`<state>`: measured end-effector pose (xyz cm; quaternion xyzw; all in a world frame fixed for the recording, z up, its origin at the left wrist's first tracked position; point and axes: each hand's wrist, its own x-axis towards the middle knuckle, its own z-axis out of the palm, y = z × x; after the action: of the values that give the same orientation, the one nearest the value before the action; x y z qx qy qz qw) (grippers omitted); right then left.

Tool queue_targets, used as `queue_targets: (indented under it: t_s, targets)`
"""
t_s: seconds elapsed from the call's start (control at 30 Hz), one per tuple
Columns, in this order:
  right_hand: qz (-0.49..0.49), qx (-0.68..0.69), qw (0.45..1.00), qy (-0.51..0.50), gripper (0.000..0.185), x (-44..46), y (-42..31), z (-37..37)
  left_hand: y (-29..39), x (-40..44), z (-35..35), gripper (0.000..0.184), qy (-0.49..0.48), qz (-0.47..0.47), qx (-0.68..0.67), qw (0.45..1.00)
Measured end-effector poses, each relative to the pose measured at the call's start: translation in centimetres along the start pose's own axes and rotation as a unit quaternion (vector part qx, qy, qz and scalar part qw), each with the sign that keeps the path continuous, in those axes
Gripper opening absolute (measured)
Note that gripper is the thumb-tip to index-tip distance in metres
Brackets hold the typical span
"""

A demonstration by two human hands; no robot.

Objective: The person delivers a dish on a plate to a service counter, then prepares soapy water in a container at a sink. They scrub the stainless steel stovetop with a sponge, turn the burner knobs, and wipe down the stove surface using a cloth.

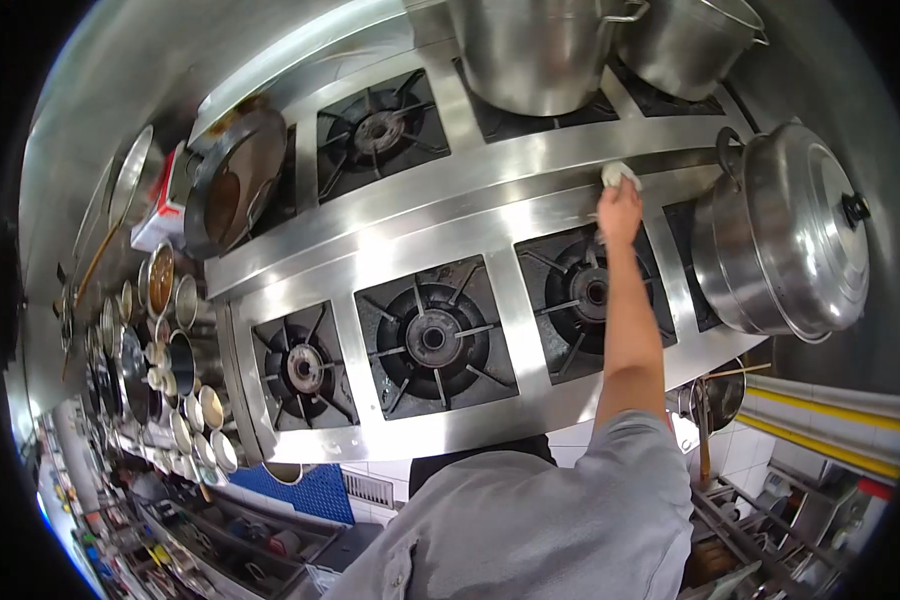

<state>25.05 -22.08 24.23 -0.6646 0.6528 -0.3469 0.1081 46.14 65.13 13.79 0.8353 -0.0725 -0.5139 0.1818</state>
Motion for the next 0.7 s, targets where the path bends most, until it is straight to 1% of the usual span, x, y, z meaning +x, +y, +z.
queue_targets:
  t_s: [0.03, 0.07, 0.1, 0.13, 0.17, 0.2, 0.23, 0.27, 0.3, 0.33, 0.37, 0.43, 0.47, 0.5, 0.53, 0.57, 0.6, 0.63, 0.7]
  targets:
    - [0.026, -0.131, 0.986, -0.100, 0.053, 0.3, 3.7, 2.5, -0.6, 0.3, -0.5, 0.039, 0.009, 0.113, 0.139, 0.984]
    - [0.020, -0.221, 0.966, -0.136, 0.057, 0.2, 3.7, 2.9, -1.0, 0.5, -1.2, 0.039, 0.019, 0.221, 0.279, 0.934]
    - [0.042, -0.231, 0.962, -0.139, 0.056, -0.1, 2.4, 3.3, -0.5, 0.7, -2.5, 0.036, -0.007, 0.150, 0.161, 0.975]
    - [0.066, -0.239, 0.959, -0.140, 0.056, -0.4, 0.9, 4.1, 0.4, 0.7, -3.8, 0.033, -0.016, 0.076, 0.023, 0.997]
    - [0.036, -0.241, 0.961, -0.129, 0.055, -1.2, 0.4, 5.6, 1.5, 0.7, -5.2, 0.031, -0.005, 0.004, -0.103, 0.995]
    - [0.038, -0.242, 0.963, -0.117, 0.054, -2.7, -1.3, 6.2, 2.4, 0.5, -5.9, 0.031, 0.025, -0.026, -0.219, 0.975]
    - [0.041, -0.242, 0.964, -0.104, 0.053, -4.5, -3.7, 6.7, 3.0, 0.8, -7.0, 0.033, 0.035, -0.115, -0.319, 0.940]
    - [0.043, -0.241, 0.965, -0.089, 0.052, -6.4, -6.3, 7.3, 2.4, 1.1, -7.8, 0.035, 0.028, -0.043, -0.250, 0.967]
    - [0.006, -0.251, 0.965, -0.075, 0.052, -8.3, -8.1, 8.6, 1.7, 1.5, -8.7, 0.037, 0.032, -0.035, -0.238, 0.970]
    - [-0.012, -0.258, 0.963, -0.082, 0.053, -10.3, -10.5, 9.8, 1.3, 1.8, -9.2, 0.038, 0.034, -0.027, -0.227, 0.973]
    - [-0.049, -0.268, 0.958, -0.089, 0.054, -15.1, -15.6, 12.0, -1.3, 3.0, -11.2, 0.039, 0.021, 0.023, -0.154, 0.988]
    - [-0.080, -0.282, 0.950, -0.110, 0.053, -20.8, -21.9, 14.8, -4.5, 3.5, -12.5, 0.038, 0.019, 0.092, -0.089, 0.992]
    - [-0.124, -0.299, 0.936, -0.136, 0.050, -23.4, -24.1, 17.7, -6.0, 3.7, -13.2, 0.038, 0.021, 0.126, -0.057, 0.990]
    - [-0.084, -0.245, 0.955, -0.143, 0.048, -26.4, -29.4, 16.8, -6.6, 2.9, -14.5, 0.038, 0.029, 0.131, -0.062, 0.989]
    - [-0.096, -0.245, 0.952, -0.158, 0.046, -29.1, -33.2, 17.4, -6.8, 2.1, -15.9, 0.038, 0.037, 0.084, -0.103, 0.990]
    - [-0.089, -0.214, 0.962, -0.143, 0.044, -31.6, -35.5, 20.8, -7.3, 1.3, -17.3, 0.039, 0.048, 0.038, -0.145, 0.987]
    - [-0.092, -0.184, 0.965, -0.163, 0.043, -34.2, -39.2, 21.2, -7.6, 0.5, -18.7, 0.039, 0.063, -0.007, -0.188, 0.980]
    - [-0.120, -0.201, 0.957, -0.170, 0.042, -36.9, -42.5, 22.0, -9.5, 0.3, -19.3, 0.040, 0.095, 0.062, -0.175, 0.978]
    - [-0.232, -0.226, 0.913, -0.249, 0.039, -41.9, -48.5, 24.1, -12.6, -0.4, -20.6, 0.042, 0.125, 0.076, -0.176, 0.973]
